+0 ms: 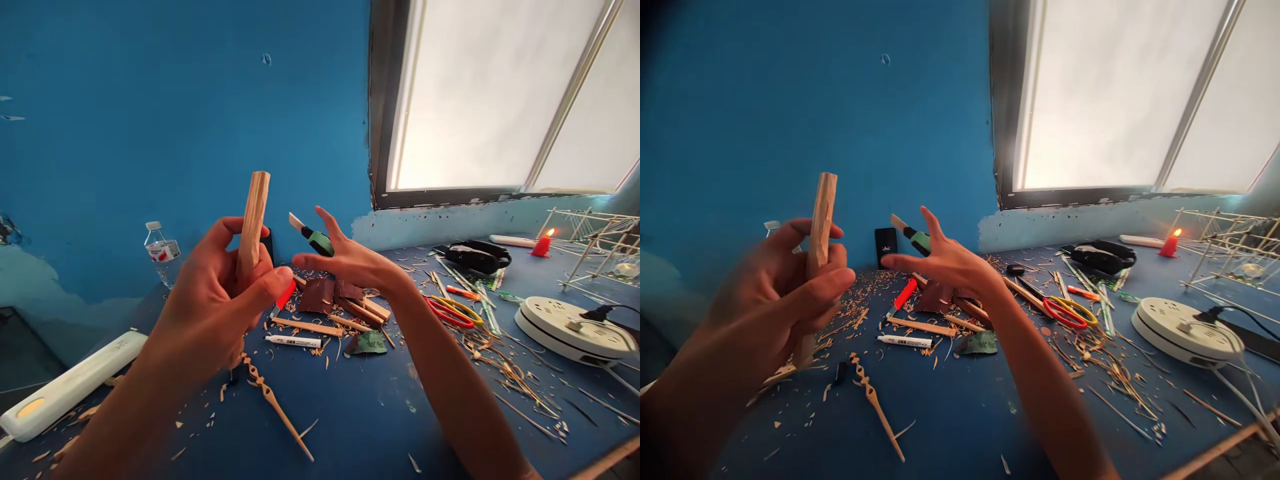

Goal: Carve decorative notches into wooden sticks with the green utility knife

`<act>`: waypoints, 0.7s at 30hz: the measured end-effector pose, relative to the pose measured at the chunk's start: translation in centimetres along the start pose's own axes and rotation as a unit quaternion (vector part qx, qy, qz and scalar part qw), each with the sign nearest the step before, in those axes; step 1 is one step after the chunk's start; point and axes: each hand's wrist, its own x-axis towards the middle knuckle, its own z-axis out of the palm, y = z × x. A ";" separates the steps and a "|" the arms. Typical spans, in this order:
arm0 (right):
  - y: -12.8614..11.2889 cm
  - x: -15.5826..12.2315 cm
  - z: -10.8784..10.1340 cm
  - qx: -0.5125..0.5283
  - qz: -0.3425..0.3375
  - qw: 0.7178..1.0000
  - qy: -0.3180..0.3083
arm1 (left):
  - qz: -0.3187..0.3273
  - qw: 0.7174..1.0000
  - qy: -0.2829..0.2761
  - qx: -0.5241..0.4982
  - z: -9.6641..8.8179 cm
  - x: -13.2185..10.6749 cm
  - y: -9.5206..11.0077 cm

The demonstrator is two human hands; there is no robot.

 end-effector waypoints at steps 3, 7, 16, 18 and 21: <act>-1.9 -0.8 0.1 0.002 -0.053 0.993 0.106 | 0.010 0.999 0.033 0.027 0.0 0.0 0.1; -3.4 -1.6 0.6 -0.065 -0.133 0.947 0.283 | -0.013 0.999 0.027 0.029 -0.1 0.0 0.3; -4.6 -2.8 1.3 -0.146 -0.194 0.950 0.194 | -0.007 1.000 -0.010 0.010 -0.2 -0.7 0.6; -4.5 -2.7 1.6 -0.146 -0.196 0.950 0.192 | -0.011 1.000 -0.018 0.016 -0.1 -0.9 0.8; -4.6 -2.5 2.0 -0.150 -0.193 0.950 0.194 | -0.025 1.000 -0.003 0.003 0.3 -1.1 1.0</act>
